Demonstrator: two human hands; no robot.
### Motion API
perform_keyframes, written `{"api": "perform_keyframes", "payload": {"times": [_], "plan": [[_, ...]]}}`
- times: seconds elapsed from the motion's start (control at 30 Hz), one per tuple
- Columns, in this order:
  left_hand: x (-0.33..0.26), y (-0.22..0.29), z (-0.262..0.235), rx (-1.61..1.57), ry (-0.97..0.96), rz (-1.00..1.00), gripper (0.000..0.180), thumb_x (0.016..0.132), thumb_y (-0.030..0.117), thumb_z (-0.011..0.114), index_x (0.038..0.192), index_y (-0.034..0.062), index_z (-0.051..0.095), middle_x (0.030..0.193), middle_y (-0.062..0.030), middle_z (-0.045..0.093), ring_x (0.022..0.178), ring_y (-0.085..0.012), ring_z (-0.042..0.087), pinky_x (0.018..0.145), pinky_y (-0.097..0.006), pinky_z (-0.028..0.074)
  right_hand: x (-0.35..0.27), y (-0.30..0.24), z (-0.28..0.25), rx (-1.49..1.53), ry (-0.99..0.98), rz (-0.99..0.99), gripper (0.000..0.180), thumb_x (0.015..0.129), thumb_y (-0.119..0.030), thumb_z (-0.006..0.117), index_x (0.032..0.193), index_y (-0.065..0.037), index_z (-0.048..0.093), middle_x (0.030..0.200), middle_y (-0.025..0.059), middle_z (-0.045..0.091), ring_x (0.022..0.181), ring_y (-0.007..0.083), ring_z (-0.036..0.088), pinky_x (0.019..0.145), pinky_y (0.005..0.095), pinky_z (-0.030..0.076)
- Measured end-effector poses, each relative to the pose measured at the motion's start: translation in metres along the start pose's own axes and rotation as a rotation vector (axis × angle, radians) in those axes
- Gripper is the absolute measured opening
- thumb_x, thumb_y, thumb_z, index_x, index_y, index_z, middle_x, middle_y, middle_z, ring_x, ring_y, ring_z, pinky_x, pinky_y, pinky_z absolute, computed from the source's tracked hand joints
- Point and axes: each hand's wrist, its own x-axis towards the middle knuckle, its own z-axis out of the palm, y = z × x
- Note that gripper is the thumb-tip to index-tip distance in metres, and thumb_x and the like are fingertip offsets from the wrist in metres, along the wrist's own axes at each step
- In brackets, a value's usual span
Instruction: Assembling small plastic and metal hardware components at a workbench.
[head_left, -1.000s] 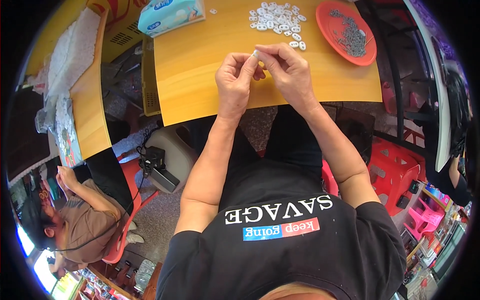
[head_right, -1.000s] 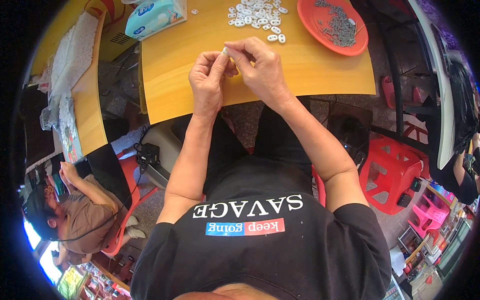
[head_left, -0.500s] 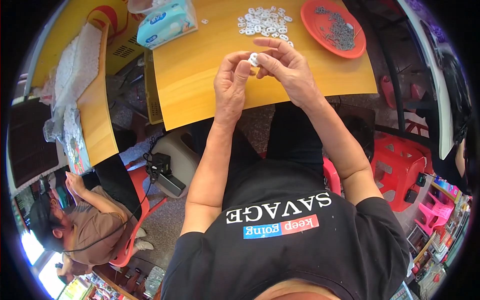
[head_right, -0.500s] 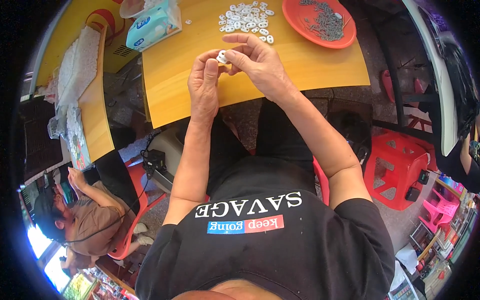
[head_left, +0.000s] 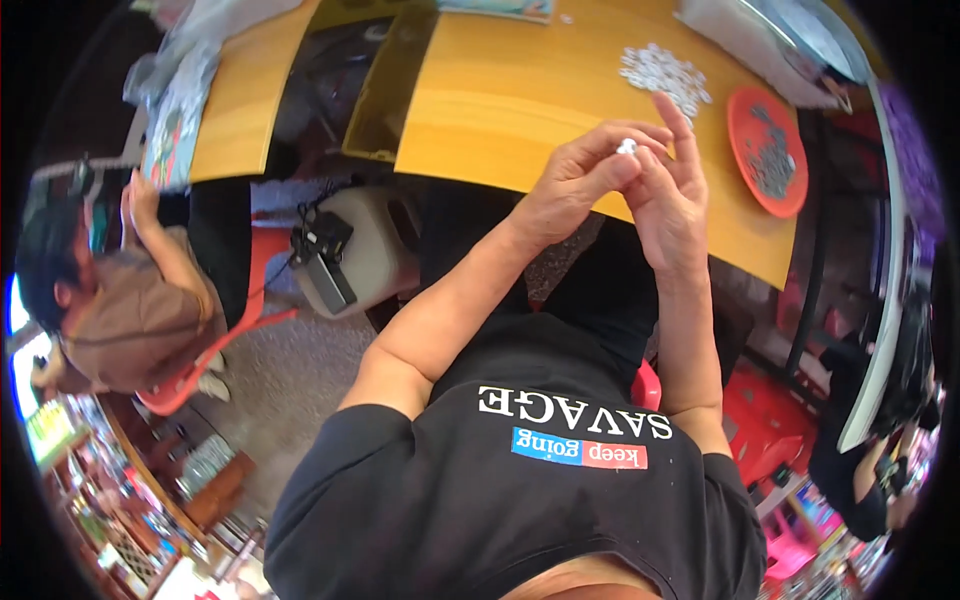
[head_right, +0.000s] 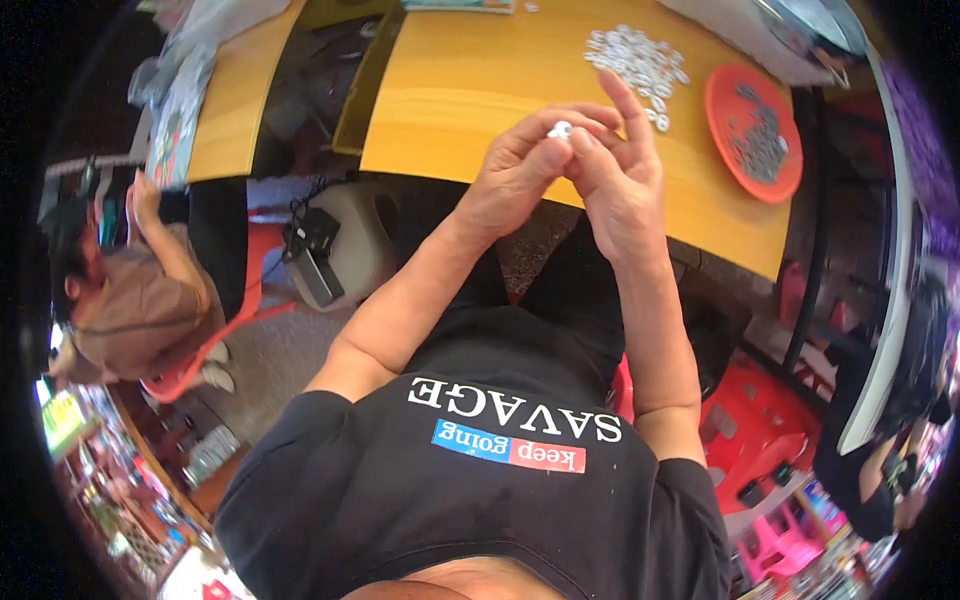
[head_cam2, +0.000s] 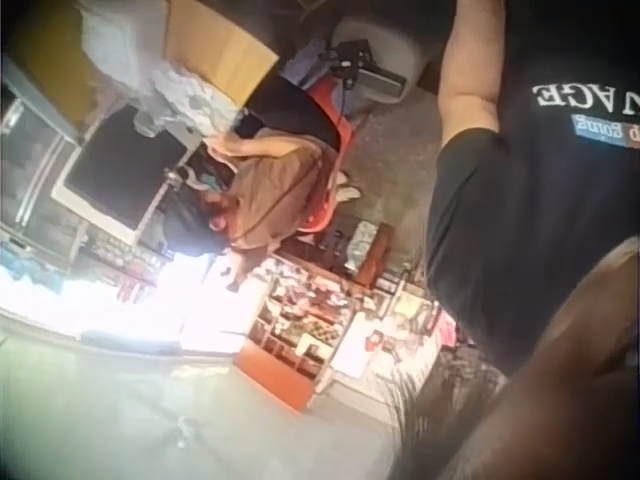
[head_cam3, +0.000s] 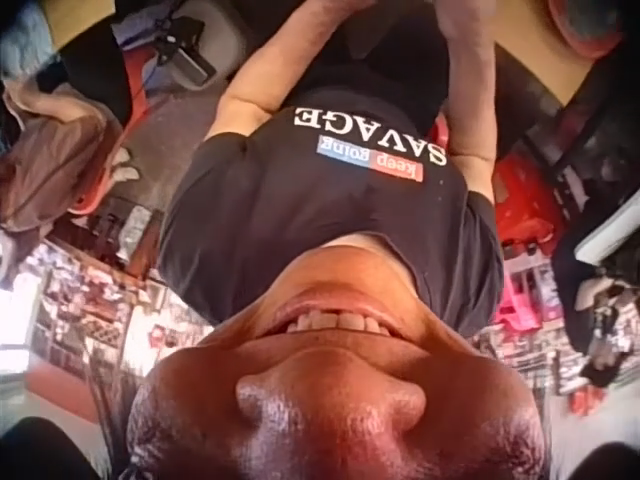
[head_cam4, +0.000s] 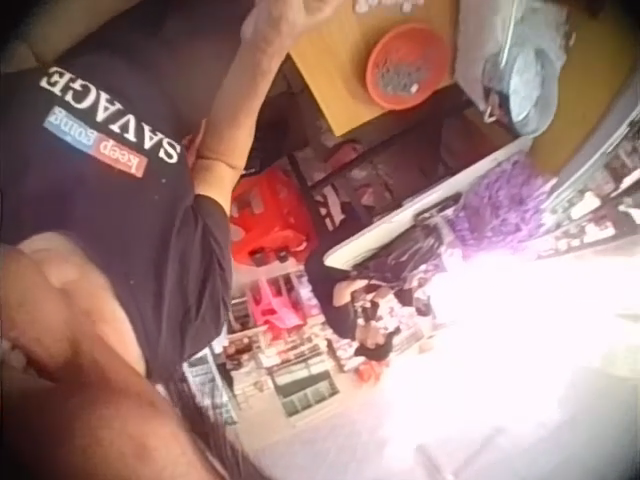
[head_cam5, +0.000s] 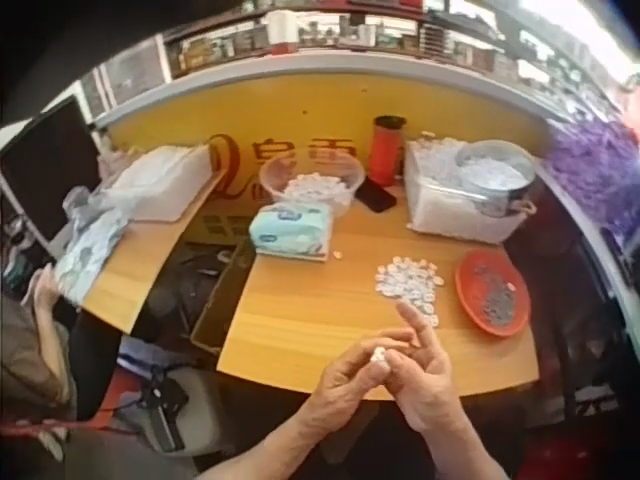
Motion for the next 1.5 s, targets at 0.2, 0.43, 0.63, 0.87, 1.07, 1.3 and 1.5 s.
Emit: {"api": "perform_keyframes", "payload": {"times": [0.2,0.43,0.63,0.87,1.07,1.3,1.5], "plan": [[-0.004,0.000,-0.013,0.025,0.045,0.099,0.020,0.097,0.015,0.059,0.111,0.0021,0.065,0.116,-0.0092,0.062,0.111,-0.0186,0.058,0.097,-0.033,0.045,0.003,0.016,0.011,0.066,-0.048,-0.005,0.067,0.095,-0.003,0.058,0.152,-0.012,0.025,0.111,0.0099,0.062,0.103,0.0167,0.062,0.093,0.0326,0.051],[-0.005,0.021,-0.020,0.010,0.057,0.093,0.017,0.095,0.014,0.062,0.107,0.0032,0.067,0.109,-0.0032,0.065,0.098,-0.0122,0.058,0.092,-0.029,0.045,0.009,0.022,0.024,0.008,-0.041,0.021,0.064,0.097,-0.007,0.058,0.152,-0.011,0.025,0.112,0.0085,0.060,0.103,0.0151,0.061,0.093,0.0321,0.050],[0.030,0.075,-0.080,0.488,0.523,0.271,0.021,0.094,0.013,0.064,0.113,0.0028,0.065,0.099,-0.0054,0.068,0.075,-0.0073,0.057,0.070,-0.023,0.049,0.010,0.018,0.003,-0.172,-0.015,0.096,0.052,0.100,-0.014,0.054,0.146,0.000,0.034,0.103,0.0091,0.063,0.085,0.0117,0.061,0.083,0.0310,0.054],[0.060,0.145,-0.231,1.128,0.853,0.018,0.083,0.080,0.021,0.080,0.142,-0.0100,0.035,0.098,-0.0100,0.064,0.081,-0.0128,0.057,0.069,-0.027,0.048,0.003,0.006,-0.044,-0.453,0.166,0.087,0.033,0.097,-0.017,0.060,0.122,0.004,0.060,0.094,0.0047,0.065,0.078,0.0084,0.060,0.075,0.0247,0.051],[0.060,0.090,-0.133,0.964,0.565,0.202,0.038,0.093,0.011,0.064,0.128,-0.0026,0.054,0.092,-0.0015,0.058,0.075,-0.0069,0.052,0.065,-0.021,0.044,0.015,-0.019,-0.101,-1.160,0.329,-0.287,0.016,0.091,-0.010,0.066,0.102,0.001,0.070,0.083,0.0043,0.067,0.066,0.0086,0.058,0.060,0.0239,0.047],[0.037,-0.004,-0.041,0.663,0.283,0.013,0.032,0.095,0.007,0.060,0.127,0.0025,0.055,0.089,0.0025,0.052,0.070,-0.0029,0.047,0.058,-0.017,0.040,0.062,-0.030,-0.103,-1.695,0.246,-0.459,0.013,0.086,-0.021,0.068,0.093,-0.011,0.074,0.091,0.0083,0.065,0.081,0.0264,0.066,0.072,0.0387,0.052],[0.027,-0.022,-0.035,0.747,0.261,-0.013,0.031,0.097,0.006,0.056,0.127,-0.0008,0.054,0.091,0.0005,0.056,0.073,-0.0038,0.049,0.064,-0.018,0.043,0.072,-0.031,-0.099,-1.933,0.150,-0.375,0.014,0.085,-0.023,0.069,0.092,-0.012,0.073,0.090,0.0054,0.063,0.085,0.0267,0.064,0.074,0.0391,0.052]]}}
